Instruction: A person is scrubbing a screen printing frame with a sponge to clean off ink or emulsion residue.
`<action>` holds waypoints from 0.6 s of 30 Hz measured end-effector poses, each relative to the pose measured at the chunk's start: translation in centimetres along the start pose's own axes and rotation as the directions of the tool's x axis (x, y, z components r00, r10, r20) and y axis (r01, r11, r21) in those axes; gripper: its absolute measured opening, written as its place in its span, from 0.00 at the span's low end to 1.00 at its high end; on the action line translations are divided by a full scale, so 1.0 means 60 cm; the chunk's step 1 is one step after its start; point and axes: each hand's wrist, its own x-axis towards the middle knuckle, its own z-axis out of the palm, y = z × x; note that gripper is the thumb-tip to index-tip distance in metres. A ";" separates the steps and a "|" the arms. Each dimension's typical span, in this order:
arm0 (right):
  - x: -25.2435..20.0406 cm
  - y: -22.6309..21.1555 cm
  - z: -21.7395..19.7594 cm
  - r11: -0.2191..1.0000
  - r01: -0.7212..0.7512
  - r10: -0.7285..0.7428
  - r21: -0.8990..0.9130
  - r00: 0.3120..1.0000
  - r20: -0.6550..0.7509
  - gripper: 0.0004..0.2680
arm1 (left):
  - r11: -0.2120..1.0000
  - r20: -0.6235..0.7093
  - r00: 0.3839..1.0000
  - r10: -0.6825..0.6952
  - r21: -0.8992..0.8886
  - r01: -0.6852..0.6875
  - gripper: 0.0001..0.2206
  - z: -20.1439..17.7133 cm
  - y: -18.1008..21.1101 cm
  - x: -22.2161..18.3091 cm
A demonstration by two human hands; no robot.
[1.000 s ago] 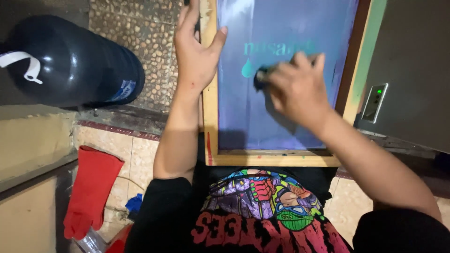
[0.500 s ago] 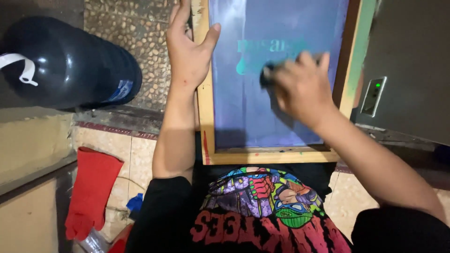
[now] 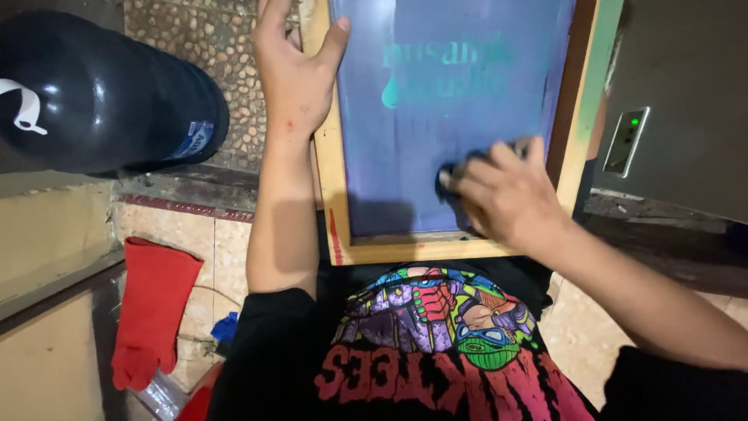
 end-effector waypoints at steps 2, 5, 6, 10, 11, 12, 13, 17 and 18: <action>-0.019 0.011 0.004 0.994 -0.023 0.022 0.104 1.000 0.009 0.14 | 1.000 -0.007 1.000 0.008 0.028 -0.007 0.20 -0.002 0.001 -0.001; 0.005 0.089 0.031 0.971 -0.208 0.198 -0.116 0.976 -0.091 0.11 | 0.999 0.001 1.000 0.011 0.054 -0.011 0.22 -0.003 0.012 0.006; 0.003 0.090 0.031 0.968 -0.220 0.211 -0.116 0.974 -0.088 0.11 | 0.999 0.014 1.000 0.011 0.049 -0.011 0.22 -0.001 0.003 -0.001; -0.013 0.023 0.014 0.992 -0.122 0.123 0.036 0.991 -0.042 0.07 | 0.997 0.023 0.998 -0.053 0.056 0.052 0.25 -0.012 -0.005 -0.003; -0.030 -0.014 0.005 0.980 -0.036 0.031 0.194 0.999 0.029 0.08 | 0.991 0.007 0.995 -0.103 0.082 0.102 0.25 -0.010 -0.002 -0.003; -0.031 -0.004 0.007 0.981 -0.035 0.030 0.190 0.999 0.031 0.08 | 0.992 0.005 0.995 -0.102 0.078 0.102 0.25 -0.012 -0.007 0.000; -0.035 0.001 0.008 0.977 -0.017 0.028 0.213 0.998 -0.049 0.07 | 0.995 0.010 0.998 -0.055 0.079 0.054 0.25 -0.017 -0.011 -0.003; -0.053 0.092 0.015 0.976 -0.213 0.215 -0.049 0.976 0.036 0.17 | 0.998 0.016 0.999 0.027 0.059 -0.028 0.19 -0.014 0.008 0.008; -0.051 0.083 -0.001 0.975 -0.218 0.219 -0.047 0.975 0.038 0.17 | 0.998 0.022 0.999 0.025 0.058 -0.026 0.19 -0.016 0.011 0.003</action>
